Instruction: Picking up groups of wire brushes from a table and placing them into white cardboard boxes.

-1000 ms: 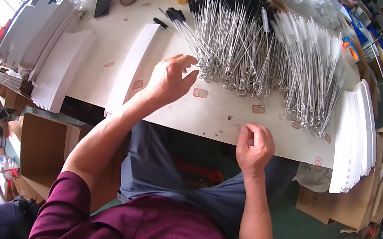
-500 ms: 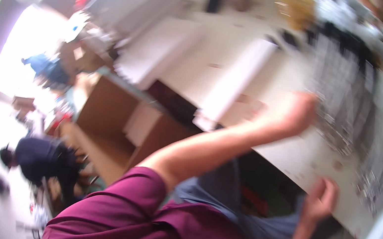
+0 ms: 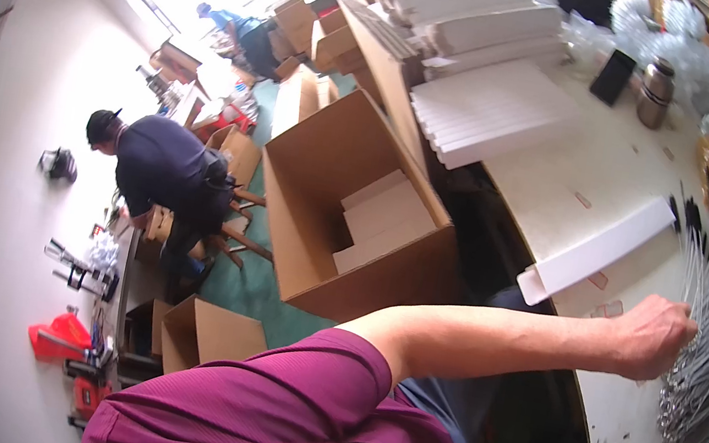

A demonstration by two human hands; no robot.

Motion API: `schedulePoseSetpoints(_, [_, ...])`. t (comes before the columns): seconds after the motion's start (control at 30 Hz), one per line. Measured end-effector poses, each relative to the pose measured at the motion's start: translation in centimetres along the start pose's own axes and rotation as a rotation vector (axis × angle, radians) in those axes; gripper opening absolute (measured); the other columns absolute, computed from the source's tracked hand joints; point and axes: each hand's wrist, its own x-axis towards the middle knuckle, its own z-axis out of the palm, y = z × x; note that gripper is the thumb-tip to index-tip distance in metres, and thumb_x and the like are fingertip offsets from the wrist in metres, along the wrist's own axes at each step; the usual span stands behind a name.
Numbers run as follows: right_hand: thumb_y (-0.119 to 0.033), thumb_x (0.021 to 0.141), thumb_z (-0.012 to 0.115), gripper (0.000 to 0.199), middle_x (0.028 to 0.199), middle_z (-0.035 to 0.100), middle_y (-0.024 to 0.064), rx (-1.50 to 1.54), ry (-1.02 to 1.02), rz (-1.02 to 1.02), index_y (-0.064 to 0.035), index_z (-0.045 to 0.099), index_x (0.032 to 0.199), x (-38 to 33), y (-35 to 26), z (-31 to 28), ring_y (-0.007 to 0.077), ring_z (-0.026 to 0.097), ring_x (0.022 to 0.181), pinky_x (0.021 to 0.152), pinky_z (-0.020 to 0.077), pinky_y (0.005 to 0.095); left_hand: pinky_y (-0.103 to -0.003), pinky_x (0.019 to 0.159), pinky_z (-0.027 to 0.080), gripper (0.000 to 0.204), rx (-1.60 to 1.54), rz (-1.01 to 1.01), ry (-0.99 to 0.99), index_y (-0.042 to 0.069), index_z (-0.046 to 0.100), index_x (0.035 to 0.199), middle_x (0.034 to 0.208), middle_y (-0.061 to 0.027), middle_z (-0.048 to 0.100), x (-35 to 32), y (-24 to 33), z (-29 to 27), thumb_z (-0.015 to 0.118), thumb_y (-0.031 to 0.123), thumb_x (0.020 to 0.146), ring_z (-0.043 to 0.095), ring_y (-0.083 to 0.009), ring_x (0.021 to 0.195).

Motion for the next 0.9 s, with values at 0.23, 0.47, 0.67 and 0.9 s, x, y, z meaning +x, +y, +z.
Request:
schedulePoseSetpoints(0.23, [-0.014, 0.102, 0.065, 0.016, 0.108, 0.073, 0.0125, -0.086, -0.027, -0.005, -0.0028, 0.07, 0.112, -0.5, 2.3, -0.8, 0.0288, 0.072, 0.094, 0.081, 0.0589, 0.0356, -0.05, 0.068, 0.052, 0.012, 0.004, 0.014, -0.01, -0.002, 0.059, 0.077, 0.09, -0.0243, 0.059, 0.4, 2.4, -1.4, 0.063, 0.0, 0.066, 0.061, -0.0433, 0.075])
schedulePoseSetpoints(0.47, [-0.021, 0.097, 0.072, 0.014, 0.093, 0.072, 0.0121, -0.102, 0.06, -0.09, -0.0069, 0.074, 0.099, 0.9, -1.3, -0.2, 0.0297, 0.07, 0.08, 0.071, 0.058, 0.0387, -0.053, 0.066, 0.047, 0.012, -0.11, 0.0, 0.142, -0.001, 0.05, 0.076, 0.08, -0.0234, 0.057, 0.5, 3.7, -3.3, 0.059, -0.003, 0.069, 0.059, -0.0462, 0.075])
schedulePoseSetpoints(0.67, [-0.015, 0.102, 0.066, 0.018, 0.106, 0.073, 0.0149, -0.073, -0.031, -0.064, -0.0003, 0.07, 0.111, 0.3, 0.4, -0.3, 0.0307, 0.071, 0.093, 0.08, 0.0591, 0.0369, -0.051, 0.058, 0.042, 0.013, -0.282, 0.076, 0.293, -0.001, 0.046, 0.076, 0.068, -0.0219, 0.054, 1.9, 6.8, -5.2, 0.056, -0.007, 0.071, 0.055, -0.0466, 0.067])
schedulePoseSetpoints(0.9, [-0.016, 0.103, 0.065, 0.019, 0.108, 0.072, 0.0144, -0.081, -0.037, -0.04, -0.0007, 0.07, 0.112, 0.3, 0.4, -0.1, 0.0298, 0.071, 0.094, 0.079, 0.0593, 0.0363, -0.043, 0.054, 0.039, 0.011, -0.428, 0.069, 0.555, -0.001, 0.047, 0.076, 0.064, -0.0192, 0.052, 4.7, 7.9, -9.4, 0.055, -0.008, 0.074, 0.053, -0.0321, 0.058])
